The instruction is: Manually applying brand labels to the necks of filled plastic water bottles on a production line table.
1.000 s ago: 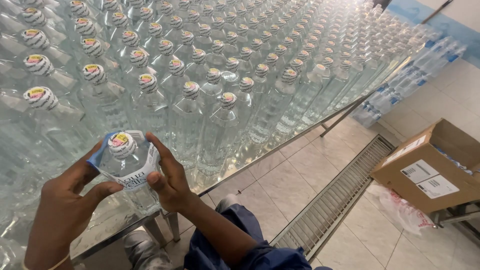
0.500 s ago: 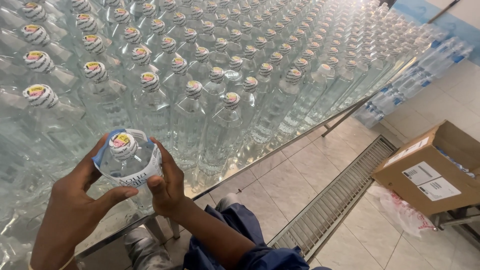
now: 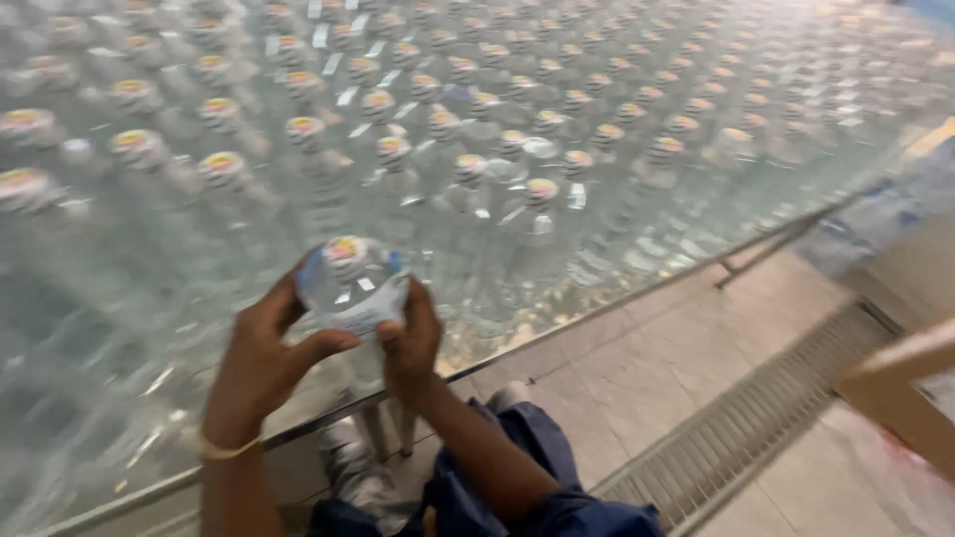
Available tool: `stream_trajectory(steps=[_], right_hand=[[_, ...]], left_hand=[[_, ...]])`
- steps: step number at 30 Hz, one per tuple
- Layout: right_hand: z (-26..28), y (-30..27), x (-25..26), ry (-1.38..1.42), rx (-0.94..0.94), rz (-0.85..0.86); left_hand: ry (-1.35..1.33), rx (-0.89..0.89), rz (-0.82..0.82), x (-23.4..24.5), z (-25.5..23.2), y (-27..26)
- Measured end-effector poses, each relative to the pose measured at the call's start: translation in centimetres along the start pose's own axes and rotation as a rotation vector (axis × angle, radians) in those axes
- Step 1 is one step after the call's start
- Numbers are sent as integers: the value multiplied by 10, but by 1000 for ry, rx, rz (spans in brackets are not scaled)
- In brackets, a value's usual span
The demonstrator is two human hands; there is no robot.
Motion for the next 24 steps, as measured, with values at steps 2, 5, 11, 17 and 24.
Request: stream_trajectory(steps=[2, 5, 11, 17, 24], right_hand=[[2, -6, -11, 103, -73, 59], [27, 8, -25, 146, -101, 150], [-6, 2, -13, 2, -102, 174], [-7, 1, -10, 39, -85, 172], [12, 5, -20, 96, -59, 241]], left_hand=[[-65, -61, -47, 13, 2, -11], [-110, -149, 9, 12, -4, -10], [-49, -201, 32, 12, -17, -12], [-25, -241, 48, 12, -19, -10], [-16, -224, 73, 13, -16, -10]])
Point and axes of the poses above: each hand's wrist, its own y-axis towards the middle knuckle, its own x-axis out of the back of the hand, z = x × y, the point moved 9 cm from there along y, towards the middle knuckle, and after that the axes turned 9 degrees about -z, right-handed, at the moved point
